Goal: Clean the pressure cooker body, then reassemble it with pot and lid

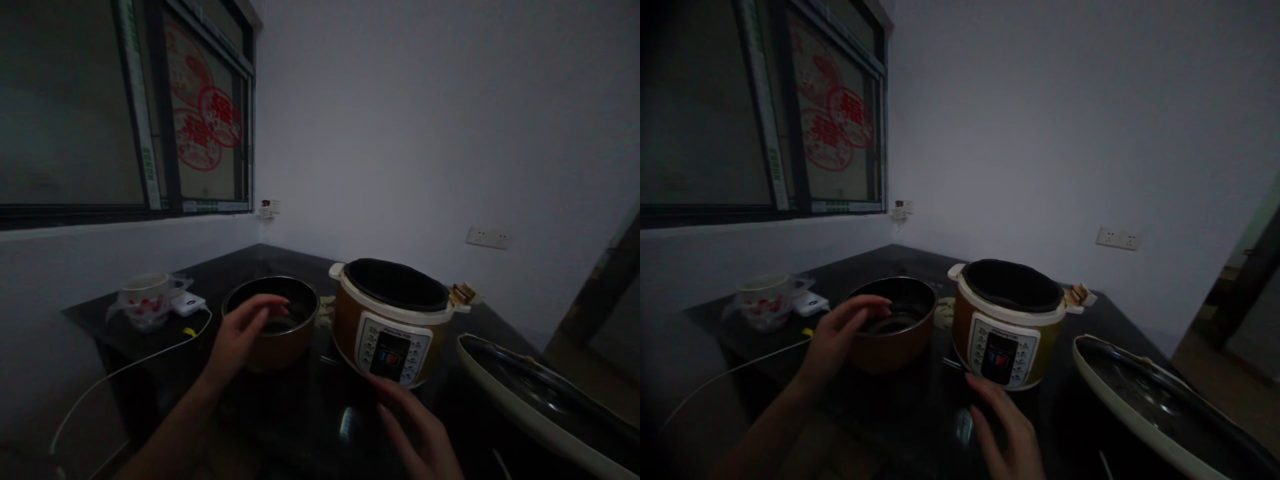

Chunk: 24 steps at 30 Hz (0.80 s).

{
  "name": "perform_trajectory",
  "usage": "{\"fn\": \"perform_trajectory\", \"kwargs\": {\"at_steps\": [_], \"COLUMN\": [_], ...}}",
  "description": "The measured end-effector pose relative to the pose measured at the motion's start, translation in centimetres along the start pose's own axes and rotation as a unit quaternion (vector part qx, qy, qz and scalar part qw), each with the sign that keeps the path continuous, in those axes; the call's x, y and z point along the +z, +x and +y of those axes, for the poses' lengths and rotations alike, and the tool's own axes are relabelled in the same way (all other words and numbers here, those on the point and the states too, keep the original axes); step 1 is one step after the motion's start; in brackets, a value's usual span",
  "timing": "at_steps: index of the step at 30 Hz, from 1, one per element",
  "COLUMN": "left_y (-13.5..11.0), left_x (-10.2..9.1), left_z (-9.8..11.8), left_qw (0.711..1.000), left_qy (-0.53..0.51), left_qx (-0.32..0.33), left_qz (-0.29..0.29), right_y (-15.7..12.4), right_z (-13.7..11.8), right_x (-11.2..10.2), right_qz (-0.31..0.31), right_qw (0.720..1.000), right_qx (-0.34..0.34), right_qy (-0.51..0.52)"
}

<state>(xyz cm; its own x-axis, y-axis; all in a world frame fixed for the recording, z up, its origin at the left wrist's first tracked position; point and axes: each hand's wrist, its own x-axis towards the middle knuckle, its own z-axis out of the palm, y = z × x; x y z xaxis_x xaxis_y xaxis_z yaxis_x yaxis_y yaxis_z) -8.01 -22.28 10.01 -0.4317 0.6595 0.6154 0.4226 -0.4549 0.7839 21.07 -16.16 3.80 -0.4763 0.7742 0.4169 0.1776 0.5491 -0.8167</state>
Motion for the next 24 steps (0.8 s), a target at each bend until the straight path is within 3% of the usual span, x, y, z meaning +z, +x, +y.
{"fn": "perform_trajectory", "kwargs": {"at_steps": [2, 5, 7, 9, 11, 14, 18, 24], "left_y": [3.4, 7.4, 9.1, 10.2, 10.9, 11.7, 12.2, 11.7], "left_x": [-3.5, -7.9, -10.0, -11.2, -11.8, -11.9, -11.4, -10.7], "left_z": [-2.2, -5.9, -8.2, -9.8, -10.8, -11.2, -10.6, -8.5], "left_qw": [0.997, 0.972, 0.946, 0.922, 0.906, 0.888, 0.856, 0.850], "left_qy": [0.044, 0.210, 0.295, 0.340, 0.355, 0.369, 0.423, 0.435], "left_qx": [-0.013, -0.057, -0.128, -0.184, -0.210, -0.210, -0.167, -0.178], "left_qz": [0.057, 0.083, 0.040, -0.026, -0.091, -0.177, -0.247, -0.236], "right_y": [3.8, 9.5, 13.1, 16.1, 18.3, 20.5, 21.9, 22.5], "right_z": [-1.4, -1.7, -1.4, -1.4, -1.7, -2.3, -2.4, -2.2], "right_x": [3.0, 6.0, 7.3, 8.1, 8.8, 9.9, 11.0, 10.8], "right_qz": [-0.039, -0.076, -0.082, -0.085, -0.116, -0.166, -0.173, -0.181], "right_qw": [0.997, 0.992, 0.997, 0.983, 0.949, 0.913, 0.909, 0.924], "right_qx": [0.003, -0.003, 0.009, 0.016, 0.035, 0.075, 0.111, 0.132], "right_qy": [0.071, 0.101, -0.007, -0.162, -0.292, -0.364, -0.363, -0.310]}}
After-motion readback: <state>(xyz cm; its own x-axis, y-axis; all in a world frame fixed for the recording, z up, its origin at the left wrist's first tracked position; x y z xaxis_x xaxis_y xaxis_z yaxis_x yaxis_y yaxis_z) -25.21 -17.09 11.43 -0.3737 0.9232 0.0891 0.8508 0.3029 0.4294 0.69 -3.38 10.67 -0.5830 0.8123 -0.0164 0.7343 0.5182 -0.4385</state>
